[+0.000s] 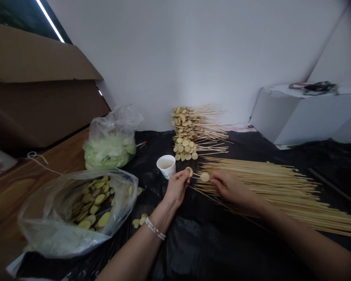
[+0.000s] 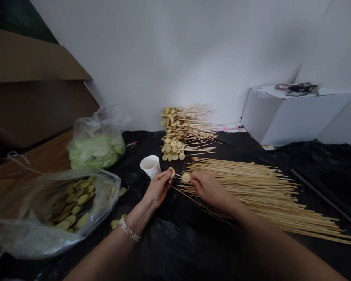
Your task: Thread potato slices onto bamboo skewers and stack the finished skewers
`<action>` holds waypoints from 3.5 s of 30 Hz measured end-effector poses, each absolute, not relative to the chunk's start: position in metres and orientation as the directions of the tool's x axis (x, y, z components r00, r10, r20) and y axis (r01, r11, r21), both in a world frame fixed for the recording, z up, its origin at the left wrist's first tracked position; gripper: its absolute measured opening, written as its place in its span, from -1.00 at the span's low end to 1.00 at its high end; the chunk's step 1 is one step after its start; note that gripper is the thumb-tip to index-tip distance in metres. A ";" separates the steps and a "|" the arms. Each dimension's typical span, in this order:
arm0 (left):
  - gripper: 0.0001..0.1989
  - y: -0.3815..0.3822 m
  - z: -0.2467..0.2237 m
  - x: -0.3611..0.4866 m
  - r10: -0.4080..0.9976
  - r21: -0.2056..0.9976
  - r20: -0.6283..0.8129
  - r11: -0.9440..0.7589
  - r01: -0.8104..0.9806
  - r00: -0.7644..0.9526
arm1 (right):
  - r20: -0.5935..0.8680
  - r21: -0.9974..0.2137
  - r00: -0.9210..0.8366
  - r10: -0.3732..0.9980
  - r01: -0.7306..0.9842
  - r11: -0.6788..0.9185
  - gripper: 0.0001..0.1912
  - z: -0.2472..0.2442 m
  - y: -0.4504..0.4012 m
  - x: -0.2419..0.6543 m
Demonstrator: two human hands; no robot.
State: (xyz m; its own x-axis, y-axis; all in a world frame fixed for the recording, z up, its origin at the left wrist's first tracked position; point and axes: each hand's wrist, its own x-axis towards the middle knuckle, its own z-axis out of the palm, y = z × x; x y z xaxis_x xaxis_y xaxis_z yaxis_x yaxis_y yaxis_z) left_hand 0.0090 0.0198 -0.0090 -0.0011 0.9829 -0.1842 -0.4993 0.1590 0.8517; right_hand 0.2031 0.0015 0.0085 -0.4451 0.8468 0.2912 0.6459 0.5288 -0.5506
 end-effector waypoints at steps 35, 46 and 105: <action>-0.72 0.018 -0.003 0.009 0.982 0.857 -0.181 0.181 -0.483 0.047 | 0.374 -0.524 -0.404 0.835 0.650 0.550 -0.78 0.009 -0.005 0.197; -0.74 0.013 -0.001 0.016 0.983 0.857 -0.157 0.185 -0.481 0.098 | 0.415 -0.475 -0.418 0.808 0.659 0.584 -0.78 0.003 -0.001 0.193; -0.88 0.019 0.006 0.005 0.946 0.665 -0.275 0.317 -0.676 0.173 | 0.374 -0.573 -0.366 0.852 0.631 0.523 -0.80 0.019 0.017 0.224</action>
